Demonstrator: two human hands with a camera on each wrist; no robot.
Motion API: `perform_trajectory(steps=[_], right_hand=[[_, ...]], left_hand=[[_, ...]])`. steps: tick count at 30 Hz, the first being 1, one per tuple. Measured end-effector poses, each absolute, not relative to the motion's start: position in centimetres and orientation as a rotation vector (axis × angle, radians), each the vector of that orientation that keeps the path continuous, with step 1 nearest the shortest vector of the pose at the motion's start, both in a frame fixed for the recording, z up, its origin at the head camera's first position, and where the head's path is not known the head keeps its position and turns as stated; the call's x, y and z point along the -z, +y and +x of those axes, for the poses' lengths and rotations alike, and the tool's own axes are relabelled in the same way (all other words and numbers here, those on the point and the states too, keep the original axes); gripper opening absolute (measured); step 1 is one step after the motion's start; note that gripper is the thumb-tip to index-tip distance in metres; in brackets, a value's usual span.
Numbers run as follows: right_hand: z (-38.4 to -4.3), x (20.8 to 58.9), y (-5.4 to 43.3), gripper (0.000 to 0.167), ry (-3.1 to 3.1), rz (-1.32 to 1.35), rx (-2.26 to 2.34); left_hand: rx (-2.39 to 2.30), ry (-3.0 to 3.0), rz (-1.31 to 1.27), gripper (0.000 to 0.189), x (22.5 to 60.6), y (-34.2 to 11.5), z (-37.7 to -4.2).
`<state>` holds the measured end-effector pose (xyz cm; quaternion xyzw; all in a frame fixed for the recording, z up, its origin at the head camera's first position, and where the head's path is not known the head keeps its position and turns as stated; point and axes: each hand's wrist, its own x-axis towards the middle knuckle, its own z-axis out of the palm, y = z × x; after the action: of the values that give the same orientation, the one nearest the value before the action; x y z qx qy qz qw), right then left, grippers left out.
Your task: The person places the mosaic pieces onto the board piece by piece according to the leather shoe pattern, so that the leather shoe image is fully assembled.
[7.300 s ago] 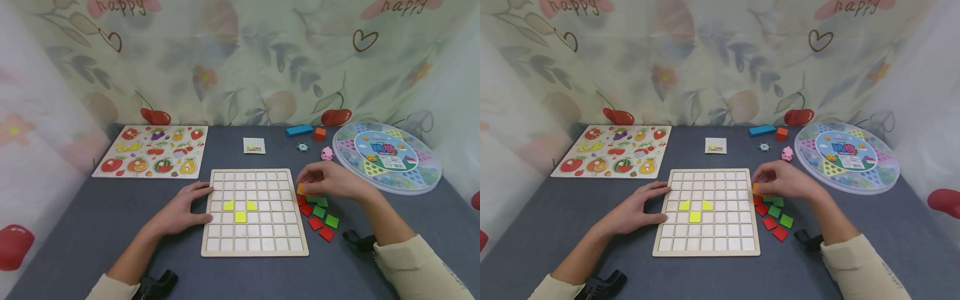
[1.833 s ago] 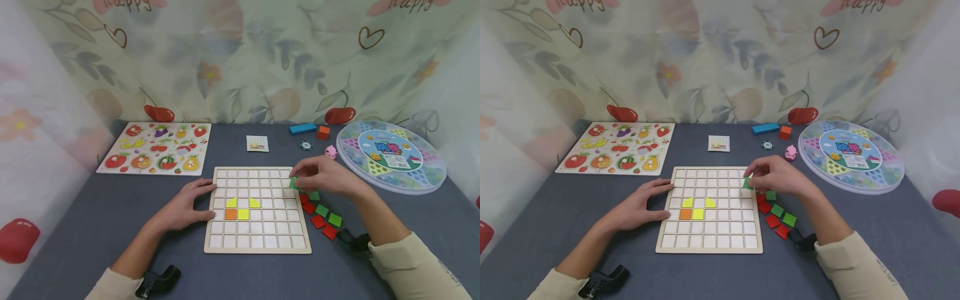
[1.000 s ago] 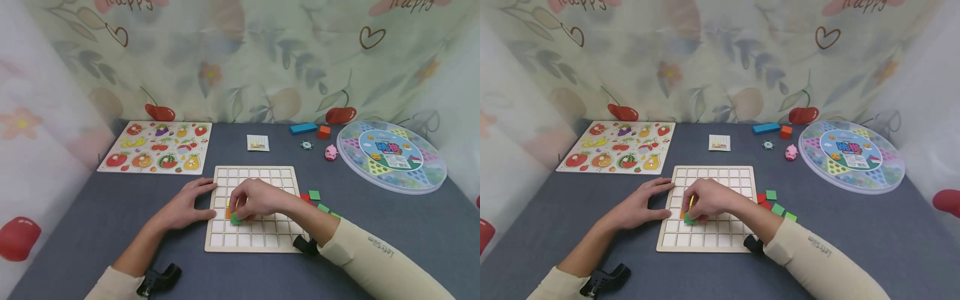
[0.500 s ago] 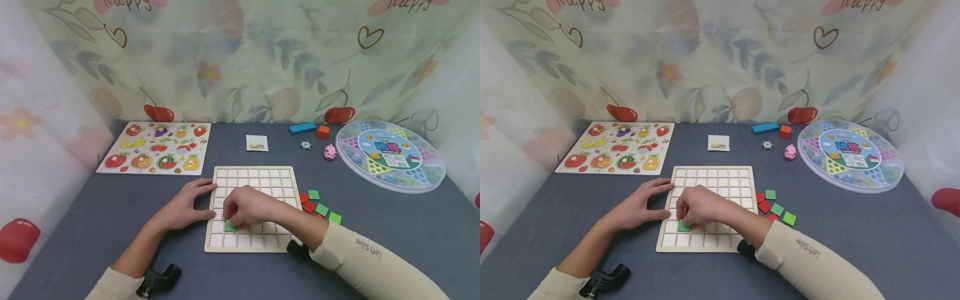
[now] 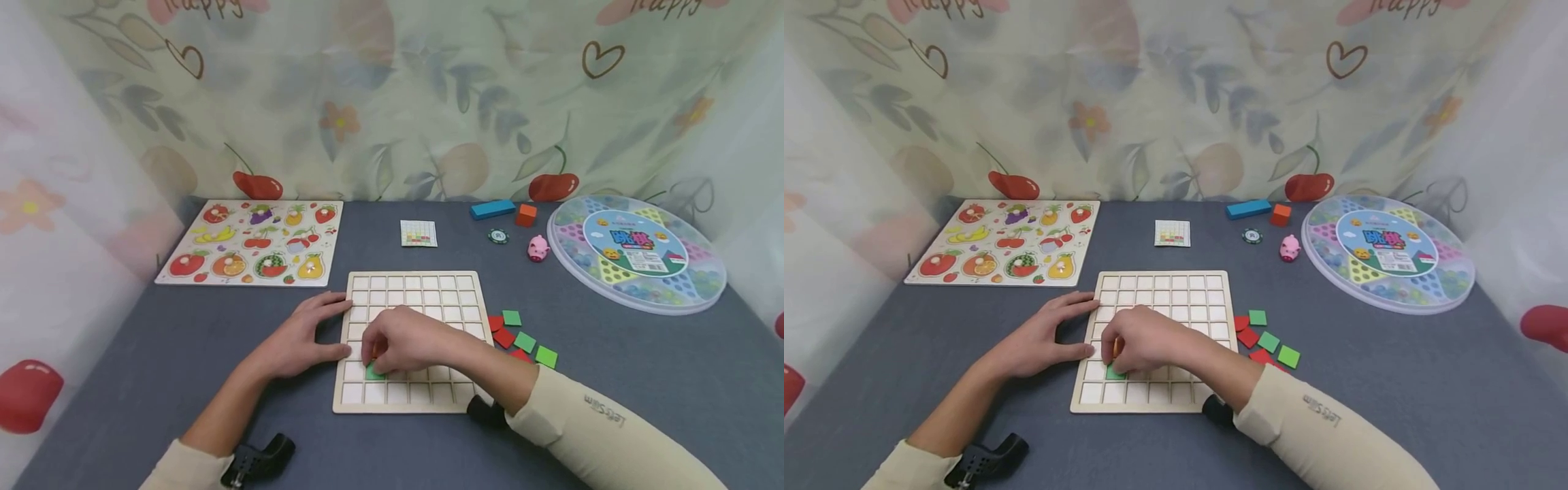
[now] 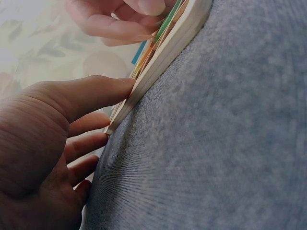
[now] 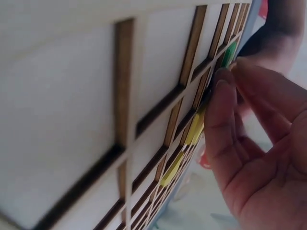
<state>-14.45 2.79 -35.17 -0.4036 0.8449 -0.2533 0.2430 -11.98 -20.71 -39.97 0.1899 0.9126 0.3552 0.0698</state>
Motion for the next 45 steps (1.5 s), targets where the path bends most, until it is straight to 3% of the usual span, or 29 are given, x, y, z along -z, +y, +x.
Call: perform_trajectory(steps=[5,18,33,45], right_hand=[[-14.9,35.0,4.2,0.007,2.208,-1.132,0.781],[-16.0,33.0,11.0,0.013,2.235,-0.902,0.888],[-17.1,33.2,18.5,0.016,2.408,-0.732,0.787],[-17.4,34.7,20.5,0.017,2.485,-0.703,0.633]], left_hand=[[-1.072,2.744,0.563,0.071,40.0,-20.6,-12.1],[-1.066,2.722,0.545,0.074,39.7,-20.5,-11.8],[-1.064,2.715,0.541,0.075,39.8,-20.5,-12.0],[-1.050,2.714,0.507,0.075,39.9,-20.5,-12.0]])
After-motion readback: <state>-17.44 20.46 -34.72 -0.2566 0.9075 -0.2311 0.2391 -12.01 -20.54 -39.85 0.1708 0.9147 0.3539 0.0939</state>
